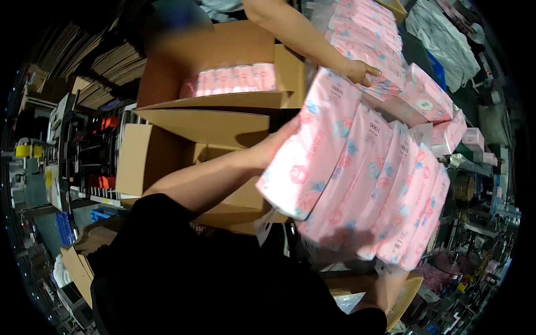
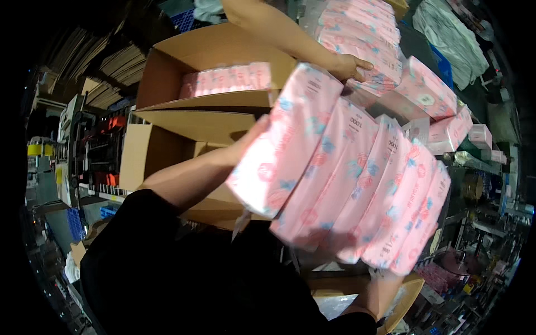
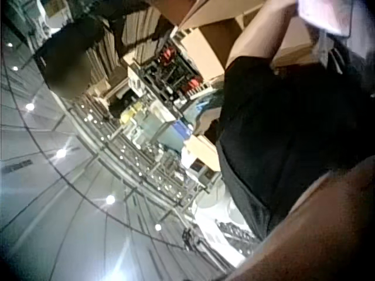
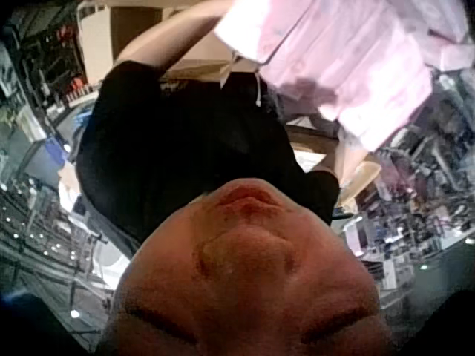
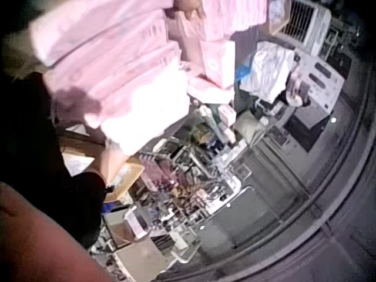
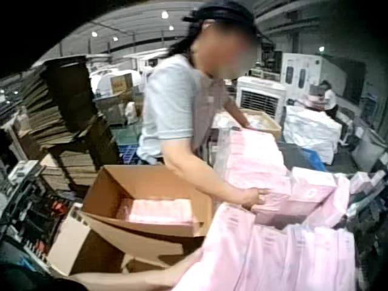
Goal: The person packs pink wrapped products into cardboard boxes, removes the boxes from the table, and places new boxes on the workspace.
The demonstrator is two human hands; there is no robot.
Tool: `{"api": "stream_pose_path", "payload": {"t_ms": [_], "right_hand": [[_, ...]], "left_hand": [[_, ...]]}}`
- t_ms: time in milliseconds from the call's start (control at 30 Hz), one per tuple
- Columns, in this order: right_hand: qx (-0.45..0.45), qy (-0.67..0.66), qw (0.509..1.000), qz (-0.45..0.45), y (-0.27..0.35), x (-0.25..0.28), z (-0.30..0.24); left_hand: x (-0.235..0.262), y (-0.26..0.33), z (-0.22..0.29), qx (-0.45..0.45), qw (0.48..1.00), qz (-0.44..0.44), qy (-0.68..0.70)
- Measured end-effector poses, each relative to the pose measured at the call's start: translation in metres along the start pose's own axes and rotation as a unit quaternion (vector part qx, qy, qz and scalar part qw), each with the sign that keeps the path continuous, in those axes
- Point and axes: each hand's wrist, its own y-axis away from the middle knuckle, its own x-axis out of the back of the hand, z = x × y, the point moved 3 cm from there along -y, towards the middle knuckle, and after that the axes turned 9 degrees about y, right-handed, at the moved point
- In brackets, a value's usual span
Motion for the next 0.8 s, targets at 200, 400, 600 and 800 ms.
{"api": "stream_pose_path", "payload": {"t_ms": [200, 400, 600, 800], "right_hand": [[-0.123, 0.119, 0.977, -0.13, 0.003, -0.14, 0.01], [-0.221, 0.198, 0.917, -0.267, -0.043, -0.265, 0.069], [-0.249, 0.44, 0.811, -0.293, -0.124, -0.32, 0.143], [0.058, 0.753, 0.464, -0.463, -0.072, -0.333, 0.242]], "left_hand": [[0.054, 0.174, 0.144, 0.059, 0.983, 0.149, -0.092], [0.181, 0.314, 0.201, 0.209, 0.936, 0.273, -0.079], [0.266, 0.361, 0.246, 0.129, 0.886, 0.321, -0.309], [0.222, 0.318, 0.15, 0.324, 0.497, -0.038, -0.804]]}}
